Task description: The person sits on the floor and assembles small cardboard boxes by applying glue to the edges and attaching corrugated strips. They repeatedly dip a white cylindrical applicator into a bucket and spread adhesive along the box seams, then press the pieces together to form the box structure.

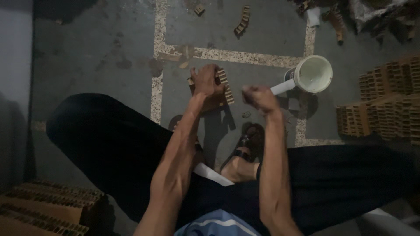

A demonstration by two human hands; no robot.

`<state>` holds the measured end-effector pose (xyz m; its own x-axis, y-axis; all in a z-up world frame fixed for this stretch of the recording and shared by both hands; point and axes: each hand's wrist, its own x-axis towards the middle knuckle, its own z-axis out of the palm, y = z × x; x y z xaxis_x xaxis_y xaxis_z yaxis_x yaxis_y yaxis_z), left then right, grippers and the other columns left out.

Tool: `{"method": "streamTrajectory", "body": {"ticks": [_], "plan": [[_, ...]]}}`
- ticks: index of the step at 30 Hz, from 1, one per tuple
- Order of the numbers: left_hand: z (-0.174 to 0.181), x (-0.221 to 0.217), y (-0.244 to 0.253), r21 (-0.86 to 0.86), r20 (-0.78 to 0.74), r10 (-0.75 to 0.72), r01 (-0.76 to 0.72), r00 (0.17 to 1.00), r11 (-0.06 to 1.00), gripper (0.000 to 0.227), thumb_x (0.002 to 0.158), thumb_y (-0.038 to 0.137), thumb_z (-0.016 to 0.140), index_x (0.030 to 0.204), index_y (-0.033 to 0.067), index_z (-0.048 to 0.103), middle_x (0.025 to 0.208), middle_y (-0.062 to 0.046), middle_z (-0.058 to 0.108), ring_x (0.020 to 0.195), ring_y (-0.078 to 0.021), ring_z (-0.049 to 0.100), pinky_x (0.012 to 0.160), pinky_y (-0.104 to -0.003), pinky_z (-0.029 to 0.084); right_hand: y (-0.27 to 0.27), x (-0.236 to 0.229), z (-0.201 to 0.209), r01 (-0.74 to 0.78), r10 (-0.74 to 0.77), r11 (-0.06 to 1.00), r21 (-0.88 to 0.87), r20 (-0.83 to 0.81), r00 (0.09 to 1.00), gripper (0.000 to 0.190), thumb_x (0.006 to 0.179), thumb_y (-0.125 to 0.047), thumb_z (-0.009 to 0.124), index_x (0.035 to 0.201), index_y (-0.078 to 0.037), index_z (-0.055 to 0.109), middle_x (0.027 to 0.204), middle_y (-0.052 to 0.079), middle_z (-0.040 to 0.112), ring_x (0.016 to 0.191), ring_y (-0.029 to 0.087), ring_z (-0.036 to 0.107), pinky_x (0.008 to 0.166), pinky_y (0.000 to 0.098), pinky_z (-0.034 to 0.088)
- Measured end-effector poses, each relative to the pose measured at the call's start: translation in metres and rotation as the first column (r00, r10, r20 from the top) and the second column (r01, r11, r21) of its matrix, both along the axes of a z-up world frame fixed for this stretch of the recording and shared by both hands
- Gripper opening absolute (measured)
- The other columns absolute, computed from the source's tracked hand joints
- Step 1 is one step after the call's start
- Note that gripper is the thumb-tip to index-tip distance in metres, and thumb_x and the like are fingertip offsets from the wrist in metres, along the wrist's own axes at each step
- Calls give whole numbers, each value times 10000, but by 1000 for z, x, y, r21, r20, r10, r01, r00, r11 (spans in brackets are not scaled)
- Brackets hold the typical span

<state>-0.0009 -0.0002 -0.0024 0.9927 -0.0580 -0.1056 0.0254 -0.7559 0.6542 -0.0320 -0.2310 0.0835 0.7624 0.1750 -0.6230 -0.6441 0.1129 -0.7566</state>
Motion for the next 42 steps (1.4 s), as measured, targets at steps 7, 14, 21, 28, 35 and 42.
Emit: {"method": "streamTrajectory", "body": {"ticks": [7,14,21,28,35,42], "plan": [[-8,-2,-1,-6,94,6,-6,996,1000,715,653,422,907,1234,130,607,1153,-87,636,1145,-316,576,1132,-671,160,49,10,6,53,-165,908,415,239,957,444,940,-128,638,1339,60,688,1095,191,720,926,271,736,809,392,658],[-17,-1,2,-10,68,-7,8,998,1000,738,648,409,916,1252,137,591,1163,-93,627,1151,-332,566,1126,-677,153,46,5,20,188,-158,981,-37,406,900,665,829,-52,800,1440,-30,540,1392,114,650,978,238,753,603,300,630],[-10,1,-1,-27,128,17,-14,992,1000,709,646,425,889,1223,131,601,1150,-98,630,1147,-342,573,1118,-675,169,41,-46,-45,94,437,740,-666,582,685,1117,572,-269,1019,1474,9,423,1407,229,551,1247,404,564,1041,518,497],[-6,4,0,-85,128,1,10,992,996,498,741,334,788,1178,146,644,1095,-100,671,1094,-335,627,1129,-656,186,73,-2,-84,337,663,506,-794,607,437,1074,604,-159,889,1468,65,292,1353,392,441,1191,600,444,977,615,451],[-13,-12,-8,-76,284,37,-17,958,997,501,865,263,647,1319,74,548,1113,-173,695,1132,-362,635,1150,-673,184,69,51,-41,-22,677,639,-769,548,492,765,772,-72,840,1446,-166,489,1073,234,574,992,428,594,840,504,541],[-5,2,-3,-111,38,10,-5,999,994,1145,698,262,785,1587,57,92,959,-121,737,1053,-389,652,1109,-661,194,70,71,-55,-68,766,586,-807,525,371,610,667,-104,899,1225,-98,652,1183,163,690,1100,395,615,980,504,511]]}}
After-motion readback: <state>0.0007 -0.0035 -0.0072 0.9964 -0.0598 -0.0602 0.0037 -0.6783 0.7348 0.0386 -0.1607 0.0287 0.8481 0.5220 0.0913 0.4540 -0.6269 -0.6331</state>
